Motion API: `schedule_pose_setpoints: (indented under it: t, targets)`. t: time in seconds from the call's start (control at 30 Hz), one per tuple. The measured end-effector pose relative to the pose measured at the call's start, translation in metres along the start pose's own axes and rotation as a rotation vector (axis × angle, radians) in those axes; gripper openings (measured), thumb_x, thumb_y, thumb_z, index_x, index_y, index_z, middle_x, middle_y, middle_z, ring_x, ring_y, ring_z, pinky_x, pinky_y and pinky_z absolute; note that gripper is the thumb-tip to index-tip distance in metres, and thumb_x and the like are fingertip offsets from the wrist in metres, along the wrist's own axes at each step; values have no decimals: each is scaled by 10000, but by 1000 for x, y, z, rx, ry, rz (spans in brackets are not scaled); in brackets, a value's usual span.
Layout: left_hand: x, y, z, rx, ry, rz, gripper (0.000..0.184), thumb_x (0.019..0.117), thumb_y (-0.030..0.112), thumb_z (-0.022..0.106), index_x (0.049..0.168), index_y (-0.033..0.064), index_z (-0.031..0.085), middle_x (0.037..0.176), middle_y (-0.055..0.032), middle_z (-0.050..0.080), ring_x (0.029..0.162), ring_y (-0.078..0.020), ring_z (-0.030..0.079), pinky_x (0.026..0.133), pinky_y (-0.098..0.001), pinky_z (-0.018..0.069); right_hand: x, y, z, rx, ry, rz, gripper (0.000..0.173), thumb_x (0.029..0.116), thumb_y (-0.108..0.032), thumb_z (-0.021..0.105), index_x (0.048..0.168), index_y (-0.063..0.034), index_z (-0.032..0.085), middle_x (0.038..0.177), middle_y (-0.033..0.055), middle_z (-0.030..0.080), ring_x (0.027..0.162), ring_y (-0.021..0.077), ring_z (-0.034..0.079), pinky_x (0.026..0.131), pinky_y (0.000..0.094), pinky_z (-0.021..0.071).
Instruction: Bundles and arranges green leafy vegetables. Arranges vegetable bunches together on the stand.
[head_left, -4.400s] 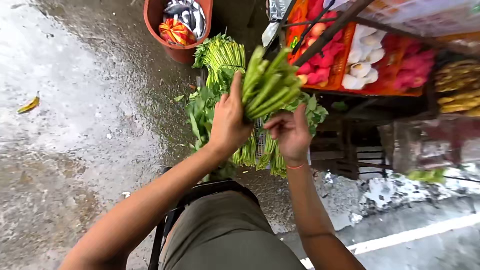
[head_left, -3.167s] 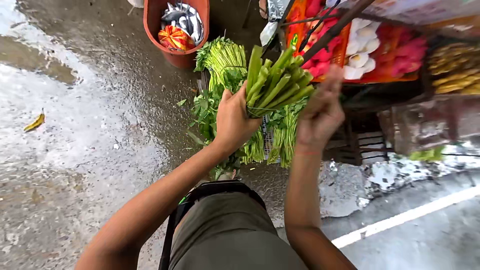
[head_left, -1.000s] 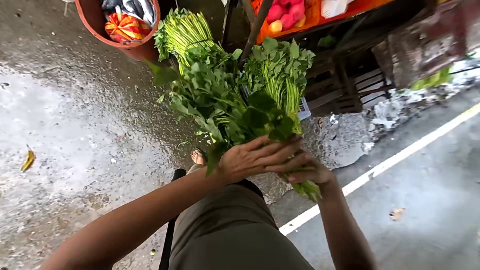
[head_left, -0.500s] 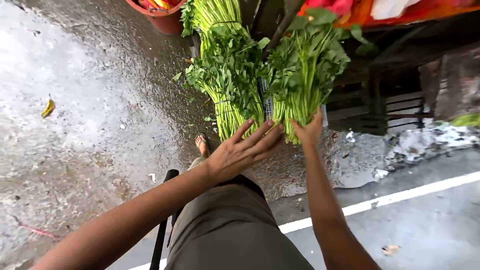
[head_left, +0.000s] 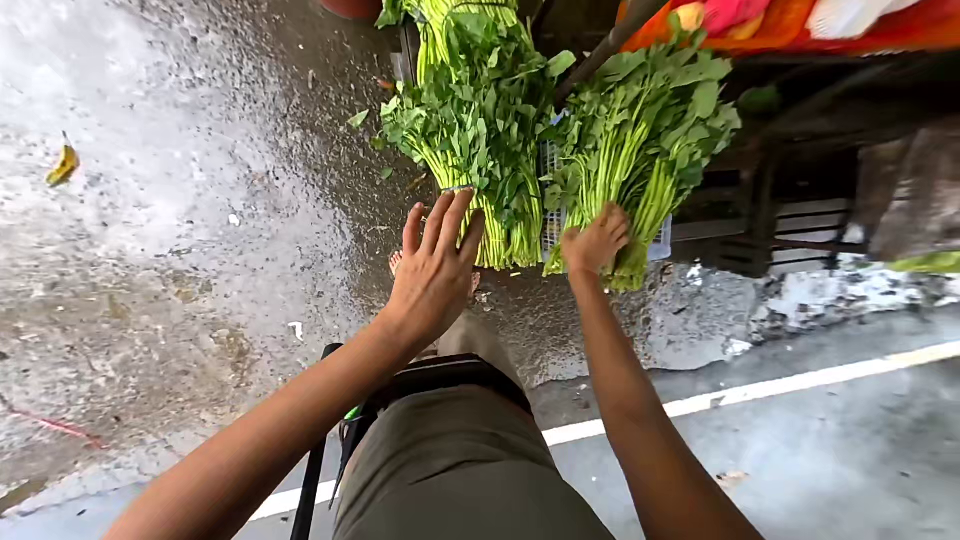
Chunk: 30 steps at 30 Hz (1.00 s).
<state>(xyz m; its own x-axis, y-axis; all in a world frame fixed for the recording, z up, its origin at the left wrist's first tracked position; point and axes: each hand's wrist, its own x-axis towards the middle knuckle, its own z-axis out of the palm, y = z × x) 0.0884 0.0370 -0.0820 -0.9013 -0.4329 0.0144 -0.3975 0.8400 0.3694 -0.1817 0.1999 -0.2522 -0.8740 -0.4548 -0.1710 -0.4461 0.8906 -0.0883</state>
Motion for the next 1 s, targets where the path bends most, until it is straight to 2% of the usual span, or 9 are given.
schedule_pose_setpoints:
  t: [0.07, 0.13, 0.23, 0.37, 0.47, 0.6, 0.67, 0.83, 1.0]
  targets:
    - [0, -11, 5, -8, -47, -19, 558, 942, 177, 596, 1471, 19, 513, 1600, -248, 361, 1494, -411, 334, 1189, -618, 258, -13, -23, 22, 57, -99, -170, 459, 983, -207, 566, 1401, -19, 565, 1372, 277, 580, 1268, 477, 561, 1018, 650, 462]
    - [-4, -21, 10, -9, -105, -20, 525, 973, 185, 561, 1469, 21, 514, 1586, -257, 374, 1481, -415, 356, 1183, -609, 281, -13, -39, 66, 122, -371, -131, 388, 1025, -207, 526, 1369, -41, 594, 1289, 233, 660, 1170, 430, 653, 941, 626, 532]
    - [-13, -38, 23, -12, -160, 0, 469, 993, 177, 560, 1436, 23, 545, 1567, -258, 399, 1465, -409, 387, 1187, -589, 305, 6, -47, 126, 260, -600, 257, 599, 1013, -304, 601, 1471, 55, 461, 1418, 319, 541, 1326, 461, 537, 1087, 624, 445]
    - [-31, -60, 41, 44, -245, -50, 482, 988, 144, 564, 1460, 51, 534, 1573, -240, 396, 1470, -395, 380, 1180, -590, 316, 23, -41, 170, 367, -551, 464, 896, 789, -382, 849, 1449, 81, 457, 1389, 313, 559, 1318, 440, 540, 1090, 619, 441]
    - [-37, -69, 42, 37, -270, -90, 468, 980, 125, 558, 1442, 52, 547, 1552, -229, 423, 1453, -384, 403, 1164, -570, 343, 26, -45, 171, 326, -469, 489, 995, 695, -351, 892, 1460, 86, 428, 1419, 305, 532, 1327, 434, 528, 1071, 622, 452]
    - [-35, -74, 36, 14, -238, -110, 479, 994, 167, 540, 1455, 38, 527, 1535, -248, 428, 1433, -392, 424, 1156, -552, 358, 3, -70, 160, 182, -168, 422, 811, 822, -329, 772, 1490, -27, 426, 1521, 231, 453, 1367, 389, 503, 1059, 536, 482]
    - [-32, -74, 33, 0, -242, -127, 484, 1011, 209, 536, 1461, 32, 522, 1538, -253, 424, 1433, -398, 424, 1155, -552, 359, -11, -87, 166, 253, -309, 453, 755, 882, -410, 730, 1467, -11, 464, 1438, 255, 534, 1288, 403, 572, 1014, 570, 508]
    - [-27, -70, 40, 27, -286, -94, 484, 992, 175, 561, 1457, 43, 534, 1547, -242, 425, 1444, -390, 416, 1160, -568, 346, -3, -96, 208, 130, -516, 415, 951, 880, -425, 779, 1564, 36, 306, 1488, 274, 500, 1381, 408, 500, 1115, 568, 430]
    - [-24, -66, 37, 28, -296, -71, 420, 958, 148, 611, 1363, 40, 591, 1514, -226, 455, 1418, -378, 441, 1148, -528, 371, 6, -84, 158, 412, -641, 345, 856, 717, -427, 883, 1398, -7, 576, 1355, 285, 590, 1284, 439, 555, 1038, 658, 452]
